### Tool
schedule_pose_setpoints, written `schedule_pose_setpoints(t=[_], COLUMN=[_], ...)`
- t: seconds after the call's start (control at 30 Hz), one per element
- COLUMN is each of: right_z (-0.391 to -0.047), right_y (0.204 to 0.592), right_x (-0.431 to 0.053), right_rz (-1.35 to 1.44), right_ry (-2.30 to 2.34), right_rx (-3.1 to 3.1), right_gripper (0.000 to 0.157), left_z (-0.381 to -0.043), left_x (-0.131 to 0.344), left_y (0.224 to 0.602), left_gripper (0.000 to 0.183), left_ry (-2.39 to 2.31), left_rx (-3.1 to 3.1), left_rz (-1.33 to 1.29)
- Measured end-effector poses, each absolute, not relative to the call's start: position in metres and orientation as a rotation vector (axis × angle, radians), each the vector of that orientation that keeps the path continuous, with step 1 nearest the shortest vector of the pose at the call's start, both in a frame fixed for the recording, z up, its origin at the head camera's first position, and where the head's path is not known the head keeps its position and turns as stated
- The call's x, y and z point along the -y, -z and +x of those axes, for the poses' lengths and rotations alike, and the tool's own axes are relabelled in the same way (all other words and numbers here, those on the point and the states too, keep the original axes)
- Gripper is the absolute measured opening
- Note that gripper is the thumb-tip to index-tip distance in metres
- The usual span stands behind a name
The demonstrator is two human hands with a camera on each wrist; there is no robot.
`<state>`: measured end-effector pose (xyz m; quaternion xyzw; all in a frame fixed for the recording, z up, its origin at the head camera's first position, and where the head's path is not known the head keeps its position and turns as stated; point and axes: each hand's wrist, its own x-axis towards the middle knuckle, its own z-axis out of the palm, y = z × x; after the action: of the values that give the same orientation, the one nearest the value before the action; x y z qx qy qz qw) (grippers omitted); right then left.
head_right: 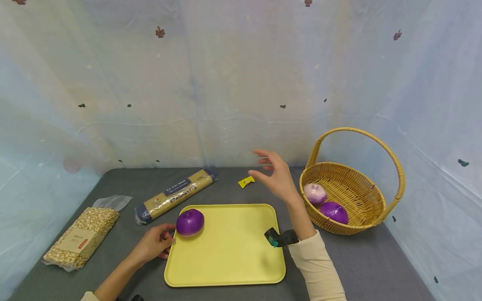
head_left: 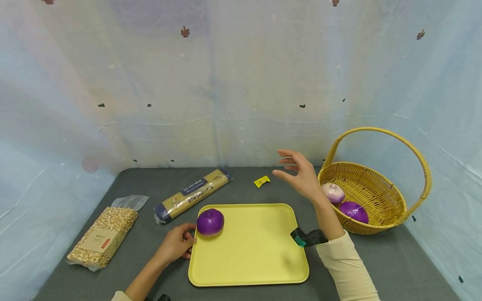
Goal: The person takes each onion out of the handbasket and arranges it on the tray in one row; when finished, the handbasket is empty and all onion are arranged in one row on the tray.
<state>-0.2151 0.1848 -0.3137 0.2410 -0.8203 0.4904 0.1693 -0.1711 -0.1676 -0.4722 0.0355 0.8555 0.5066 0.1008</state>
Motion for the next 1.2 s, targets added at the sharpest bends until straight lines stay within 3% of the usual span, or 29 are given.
schedule_pose_setpoints(t=[1.2], right_z=[-0.211], right_y=[0.305], right_x=[-0.274], right_rz=[0.348], right_ry=[-1.397], right_rx=[2.272], right_gripper=[0.05], left_z=[-0.169], left_x=[0.168], left_y=[0.47], left_gripper=[0.037], left_ry=[-1.491], left_rx=[-2.524], left_rz=[0.096])
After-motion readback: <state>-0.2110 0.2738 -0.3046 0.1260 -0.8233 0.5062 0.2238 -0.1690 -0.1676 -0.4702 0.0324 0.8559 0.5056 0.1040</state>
